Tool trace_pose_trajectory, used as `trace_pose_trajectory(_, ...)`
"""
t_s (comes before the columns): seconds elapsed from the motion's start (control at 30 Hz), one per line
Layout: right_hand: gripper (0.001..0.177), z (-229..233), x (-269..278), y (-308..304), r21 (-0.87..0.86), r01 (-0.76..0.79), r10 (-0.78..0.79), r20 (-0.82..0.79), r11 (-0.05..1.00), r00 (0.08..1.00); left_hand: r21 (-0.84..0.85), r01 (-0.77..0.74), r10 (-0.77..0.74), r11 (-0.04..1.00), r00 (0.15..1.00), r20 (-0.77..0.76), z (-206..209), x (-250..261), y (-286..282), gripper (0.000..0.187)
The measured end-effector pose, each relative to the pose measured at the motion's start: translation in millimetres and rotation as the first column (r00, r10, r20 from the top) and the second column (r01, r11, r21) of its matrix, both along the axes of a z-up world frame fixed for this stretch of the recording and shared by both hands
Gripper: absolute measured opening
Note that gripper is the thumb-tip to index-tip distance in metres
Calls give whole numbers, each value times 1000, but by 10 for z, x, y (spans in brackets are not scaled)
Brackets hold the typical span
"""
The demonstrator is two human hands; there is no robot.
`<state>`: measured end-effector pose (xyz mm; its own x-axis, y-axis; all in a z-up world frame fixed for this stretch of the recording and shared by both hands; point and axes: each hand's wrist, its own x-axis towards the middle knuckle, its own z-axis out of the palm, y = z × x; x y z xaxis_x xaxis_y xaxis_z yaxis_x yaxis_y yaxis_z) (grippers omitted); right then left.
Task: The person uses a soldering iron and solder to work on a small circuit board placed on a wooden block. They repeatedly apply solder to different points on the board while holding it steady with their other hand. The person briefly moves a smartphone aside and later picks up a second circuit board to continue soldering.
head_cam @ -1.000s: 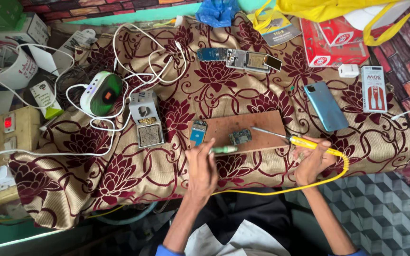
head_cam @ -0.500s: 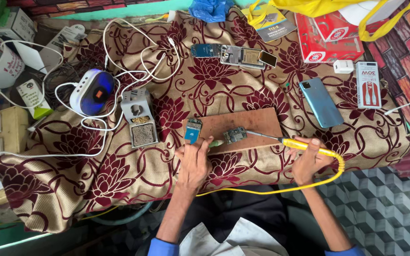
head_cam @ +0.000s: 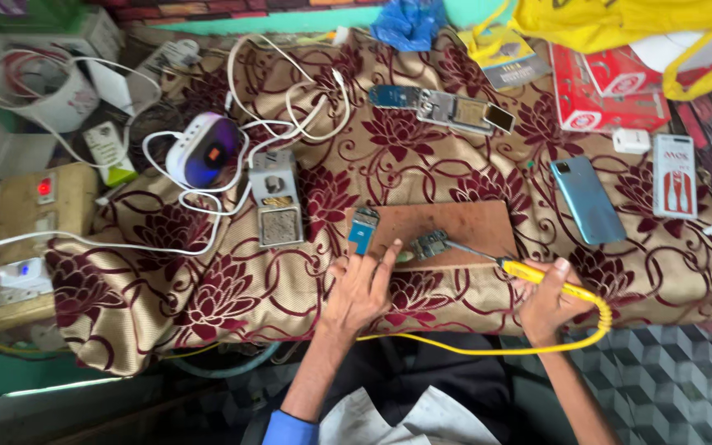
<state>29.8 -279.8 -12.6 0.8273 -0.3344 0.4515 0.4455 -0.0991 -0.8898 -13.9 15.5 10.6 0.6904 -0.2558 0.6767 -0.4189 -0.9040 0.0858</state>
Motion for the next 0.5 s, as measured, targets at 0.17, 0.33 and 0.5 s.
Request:
trace_pose_trajectory(0.17, 47, -23, -31, -20, 29, 6, -5, -43, 1000, 999, -153, -35, 44, 988, 997, 61, -18, 3, -120, 45)
trace_pose_trajectory(0.33, 48, -26, -25, 9, 33, -14, 15, -44, 999, 999, -438, 27, -37, 899, 999, -13, -3, -5, -238, 46)
trace_pose_trajectory(0.5, 48, 11, -66, 71, 10, 12, -11, -88, 1000, 996, -653, 7, -89, 757, 992, -92, -28, -5, -364, 39)
